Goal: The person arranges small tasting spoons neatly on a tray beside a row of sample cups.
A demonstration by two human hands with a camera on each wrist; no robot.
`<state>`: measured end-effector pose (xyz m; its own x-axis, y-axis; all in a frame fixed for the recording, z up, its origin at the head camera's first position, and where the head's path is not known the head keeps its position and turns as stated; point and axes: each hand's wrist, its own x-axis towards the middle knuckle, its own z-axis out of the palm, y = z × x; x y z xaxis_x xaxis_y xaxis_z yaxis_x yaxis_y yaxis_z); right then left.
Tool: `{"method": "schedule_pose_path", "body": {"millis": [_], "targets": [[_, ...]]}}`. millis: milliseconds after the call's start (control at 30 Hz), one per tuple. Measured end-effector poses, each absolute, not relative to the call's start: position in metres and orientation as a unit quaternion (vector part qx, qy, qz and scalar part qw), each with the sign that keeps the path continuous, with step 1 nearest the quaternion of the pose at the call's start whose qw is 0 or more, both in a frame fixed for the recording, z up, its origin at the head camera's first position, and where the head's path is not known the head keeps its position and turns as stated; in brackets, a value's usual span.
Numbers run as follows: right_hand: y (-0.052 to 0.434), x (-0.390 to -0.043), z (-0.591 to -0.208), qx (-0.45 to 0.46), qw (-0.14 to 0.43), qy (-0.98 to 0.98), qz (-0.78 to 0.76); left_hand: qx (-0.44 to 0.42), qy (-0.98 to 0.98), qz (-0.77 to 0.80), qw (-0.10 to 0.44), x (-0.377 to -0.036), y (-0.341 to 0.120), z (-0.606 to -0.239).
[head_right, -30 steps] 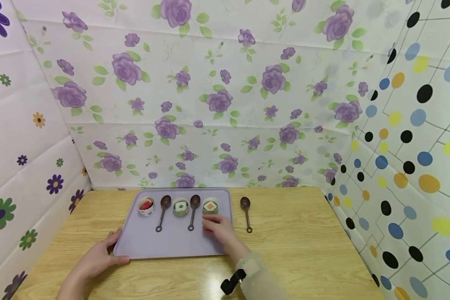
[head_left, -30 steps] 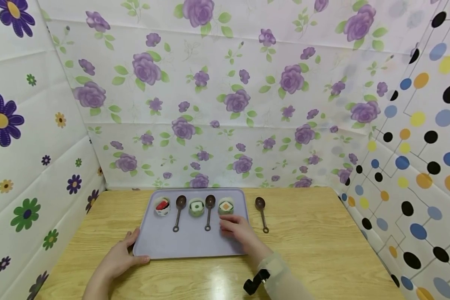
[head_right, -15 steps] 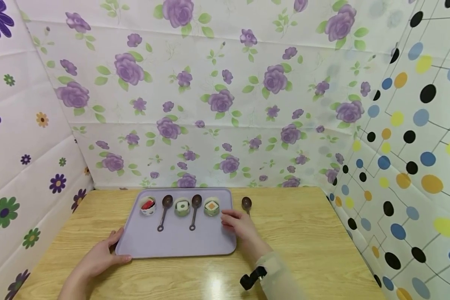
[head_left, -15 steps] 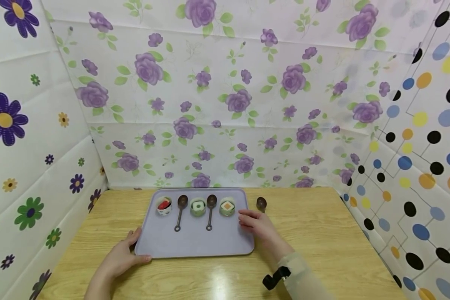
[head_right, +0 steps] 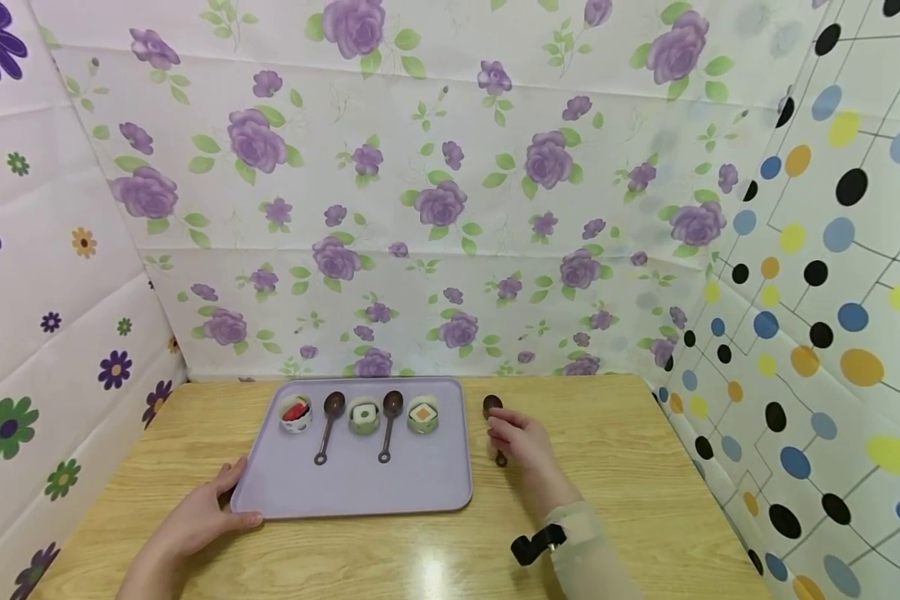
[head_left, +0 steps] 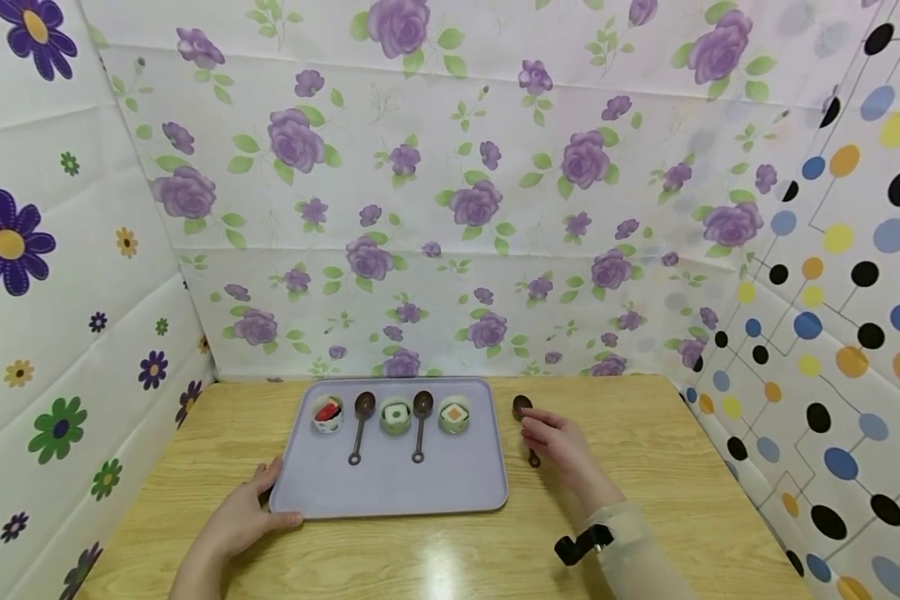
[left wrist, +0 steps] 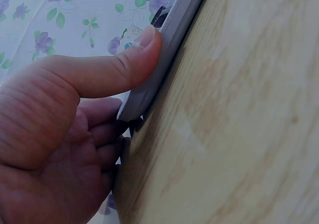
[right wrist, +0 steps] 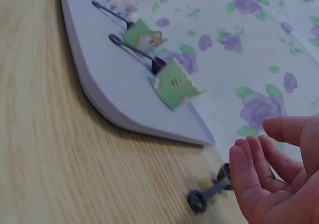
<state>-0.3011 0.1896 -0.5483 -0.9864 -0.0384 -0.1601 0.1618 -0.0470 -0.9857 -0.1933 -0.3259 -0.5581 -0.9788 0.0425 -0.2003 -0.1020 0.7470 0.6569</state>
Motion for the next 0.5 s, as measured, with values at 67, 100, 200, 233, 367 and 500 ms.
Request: {"method": "schedule_pose_path", "body": {"millis": [67, 100, 200, 233, 367, 500], "targets": [[0.196, -0.303, -0.549, 0.048, 0.063, 0.69, -0.719, -0.017, 0.928, 0.358, 0.102, -0.193, -0.326, -0.558], [0.198, -0.304, -0.549, 0.05, 0.06, 0.692, -0.718, -0.018, 0.928, 0.358, 0.102, -0.193, -0.326, -0.558], [0.206, -0.306, -0.552, 0.056, 0.059, 0.702, -0.708, -0.023, 0.929, 0.355, 0.106, -0.193, -0.327, -0.559], [0.209, -0.306, -0.554, 0.059, 0.06, 0.707, -0.703, -0.025, 0.929, 0.354, 0.107, -0.193, -0.327, -0.559], [0.217, -0.309, -0.56, 0.071, 0.071, 0.725, -0.682, -0.029, 0.929, 0.353, 0.107, -0.193, -0.326, -0.559], [0.221, -0.311, -0.563, 0.06, 0.077, 0.753, -0.65, -0.03, 0.929, 0.354, 0.104, -0.194, -0.325, -0.559]]}}
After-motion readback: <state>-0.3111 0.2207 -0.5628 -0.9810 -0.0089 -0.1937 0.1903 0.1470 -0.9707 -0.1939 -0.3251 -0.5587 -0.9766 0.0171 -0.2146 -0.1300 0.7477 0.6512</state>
